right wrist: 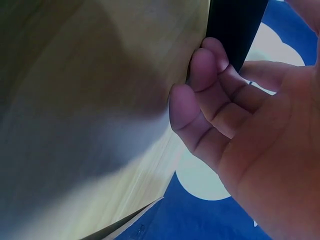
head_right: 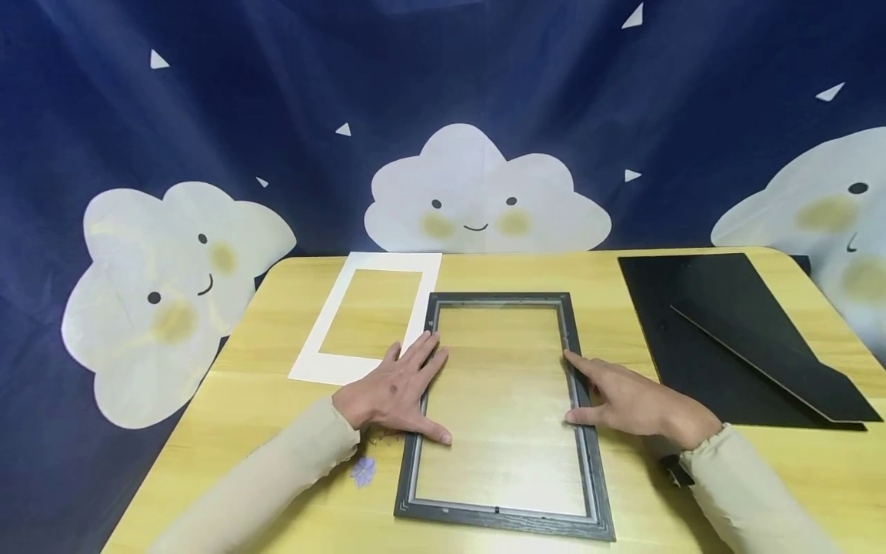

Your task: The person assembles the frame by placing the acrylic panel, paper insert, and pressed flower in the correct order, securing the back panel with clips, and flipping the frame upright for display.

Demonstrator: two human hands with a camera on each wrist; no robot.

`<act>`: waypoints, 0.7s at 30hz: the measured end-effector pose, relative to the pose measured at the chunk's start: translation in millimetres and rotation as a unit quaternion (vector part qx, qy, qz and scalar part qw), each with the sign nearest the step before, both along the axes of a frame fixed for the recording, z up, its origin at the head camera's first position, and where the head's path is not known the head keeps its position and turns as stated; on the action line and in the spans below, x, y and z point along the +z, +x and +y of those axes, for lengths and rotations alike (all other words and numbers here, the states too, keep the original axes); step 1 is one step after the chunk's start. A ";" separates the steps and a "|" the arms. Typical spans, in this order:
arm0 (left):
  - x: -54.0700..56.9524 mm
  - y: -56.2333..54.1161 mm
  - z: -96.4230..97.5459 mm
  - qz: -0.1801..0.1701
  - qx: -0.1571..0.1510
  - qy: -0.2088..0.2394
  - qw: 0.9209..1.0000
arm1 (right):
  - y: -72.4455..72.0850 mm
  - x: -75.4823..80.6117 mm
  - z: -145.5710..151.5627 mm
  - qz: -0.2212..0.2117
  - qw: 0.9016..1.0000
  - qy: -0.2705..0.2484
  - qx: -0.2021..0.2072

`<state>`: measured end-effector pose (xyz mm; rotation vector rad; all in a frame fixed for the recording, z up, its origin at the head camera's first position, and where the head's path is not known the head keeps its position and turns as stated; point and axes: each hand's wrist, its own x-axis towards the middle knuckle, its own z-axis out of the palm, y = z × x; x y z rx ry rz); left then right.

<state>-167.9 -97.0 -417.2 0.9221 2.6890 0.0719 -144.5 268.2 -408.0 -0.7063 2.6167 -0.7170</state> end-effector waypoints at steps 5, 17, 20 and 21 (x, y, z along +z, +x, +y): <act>-0.2 -0.7 -0.1 -0.007 0.005 0.001 1.000 | -1.8 0.7 -1.2 0.004 1.000 0.006 0.003; 3.0 1.3 -2.9 -0.009 0.010 0.008 1.000 | -0.7 -1.8 -1.3 0.000 1.000 -0.005 0.005; 3.2 0.8 -3.0 -0.006 0.002 0.018 1.000 | 1.3 -1.3 0.6 -0.004 1.000 -0.003 0.000; 3.3 0.4 -2.7 -0.006 0.001 0.020 1.000 | 1.7 -0.9 1.5 -0.005 1.000 -0.004 -0.002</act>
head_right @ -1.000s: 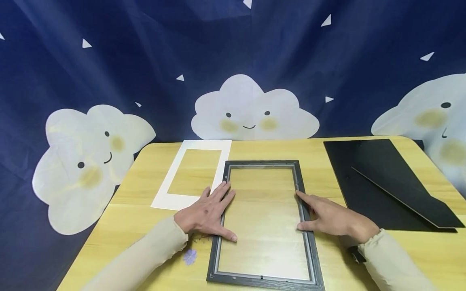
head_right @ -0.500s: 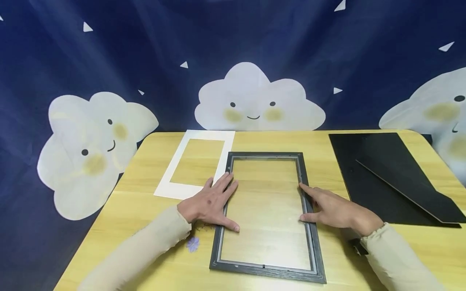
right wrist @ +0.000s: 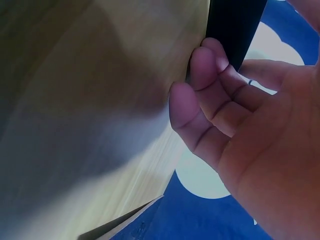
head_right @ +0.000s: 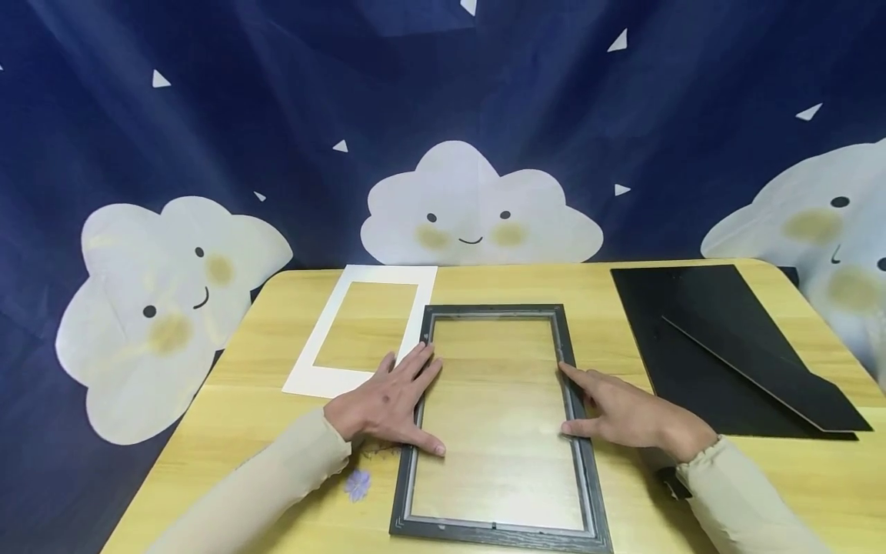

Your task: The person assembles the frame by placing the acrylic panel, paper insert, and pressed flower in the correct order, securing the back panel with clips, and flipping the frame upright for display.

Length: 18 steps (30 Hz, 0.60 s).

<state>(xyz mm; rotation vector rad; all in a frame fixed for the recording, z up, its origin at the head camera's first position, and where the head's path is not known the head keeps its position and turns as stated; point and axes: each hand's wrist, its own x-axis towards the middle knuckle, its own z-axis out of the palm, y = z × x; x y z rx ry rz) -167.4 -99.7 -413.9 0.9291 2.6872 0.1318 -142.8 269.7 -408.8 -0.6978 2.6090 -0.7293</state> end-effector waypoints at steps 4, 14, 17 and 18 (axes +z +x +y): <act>-1.8 0.8 -1.6 0.001 0.000 0.001 1.000 | 0.2 -0.4 -0.2 -0.001 1.000 -0.004 -0.002; -3.8 -5.6 0.3 0.002 -0.004 -0.005 1.000 | -1.3 -0.4 -0.6 0.015 1.000 0.003 -0.006; -1.8 -6.8 -0.5 0.001 -0.006 0.003 1.000 | -1.5 -0.1 0.4 0.017 1.000 -0.001 -0.009; -0.1 -6.2 -1.5 -0.001 -0.007 0.005 1.000 | -1.3 0.0 0.6 0.015 1.000 -0.004 -0.010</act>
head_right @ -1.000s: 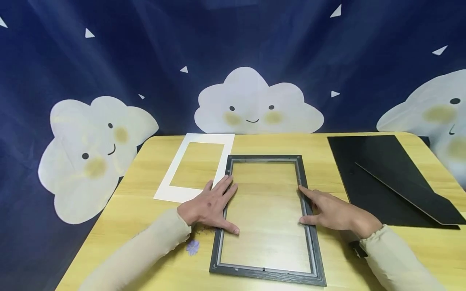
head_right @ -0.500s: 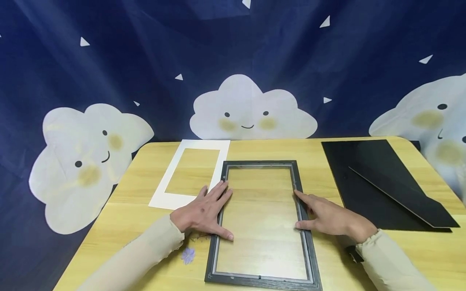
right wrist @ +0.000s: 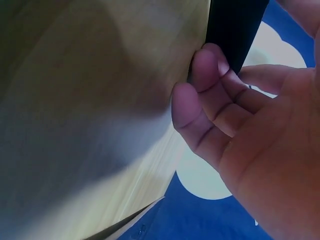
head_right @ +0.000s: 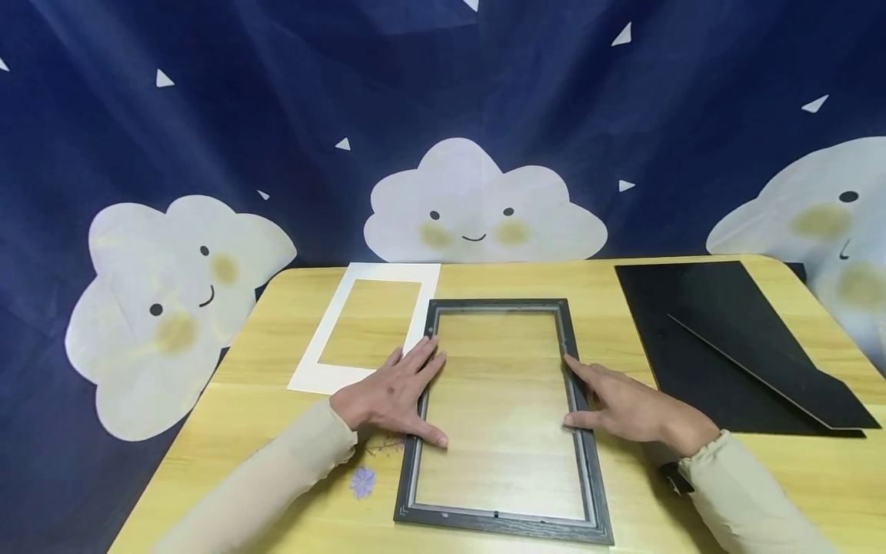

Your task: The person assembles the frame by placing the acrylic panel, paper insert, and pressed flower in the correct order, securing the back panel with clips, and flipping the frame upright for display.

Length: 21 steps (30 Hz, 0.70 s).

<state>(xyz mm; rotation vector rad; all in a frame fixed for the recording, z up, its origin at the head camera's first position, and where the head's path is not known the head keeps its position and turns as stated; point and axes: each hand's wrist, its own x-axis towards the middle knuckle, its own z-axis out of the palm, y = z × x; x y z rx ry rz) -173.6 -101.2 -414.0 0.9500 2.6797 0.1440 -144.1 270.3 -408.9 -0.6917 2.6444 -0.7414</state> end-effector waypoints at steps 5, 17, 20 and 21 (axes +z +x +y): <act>5.9 6.6 -5.3 -0.018 -0.003 0.003 1.000 | 2.8 -1.0 2.3 -0.020 0.999 -0.032 0.012; 5.2 3.9 -1.0 -0.015 -0.009 -0.004 1.000 | 2.4 6.3 5.4 -0.042 0.998 -0.041 0.025; 3.0 8.0 -2.4 -0.019 -0.005 -0.006 1.000 | 4.5 4.0 3.7 -0.042 0.998 -0.046 0.032; 1.8 9.7 -3.1 -0.020 -0.005 -0.007 1.000 | 5.4 3.1 2.9 -0.044 0.997 -0.046 0.032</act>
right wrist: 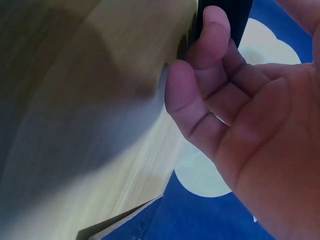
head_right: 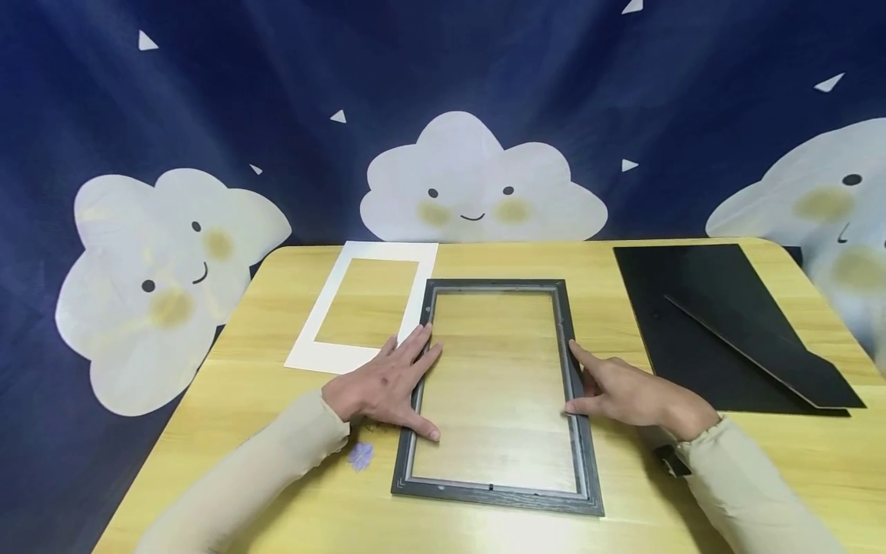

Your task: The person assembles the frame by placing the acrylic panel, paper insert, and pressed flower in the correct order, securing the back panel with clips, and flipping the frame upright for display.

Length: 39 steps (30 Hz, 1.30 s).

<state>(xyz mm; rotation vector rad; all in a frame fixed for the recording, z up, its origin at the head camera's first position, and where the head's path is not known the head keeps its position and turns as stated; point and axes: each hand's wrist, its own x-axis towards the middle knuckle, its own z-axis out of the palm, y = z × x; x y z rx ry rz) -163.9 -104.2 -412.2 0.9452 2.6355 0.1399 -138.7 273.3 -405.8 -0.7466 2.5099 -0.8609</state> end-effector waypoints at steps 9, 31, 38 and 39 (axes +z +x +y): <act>1.2 -0.7 -1.6 0.006 -0.003 0.007 1.000 | -0.6 1.3 -1.9 -0.004 1.000 0.007 -0.008; 2.4 -3.7 -20.1 -0.011 0.037 0.057 0.998 | 7.2 -5.9 -0.2 -0.014 1.000 -0.004 -0.008; 7.1 -23.8 -68.1 0.016 0.151 0.075 0.986 | 4.1 -3.8 4.8 -0.004 1.000 -0.005 -0.018; 7.5 -25.7 -74.4 0.020 0.166 0.071 0.983 | 3.5 -3.3 5.7 -0.001 1.000 -0.008 -0.017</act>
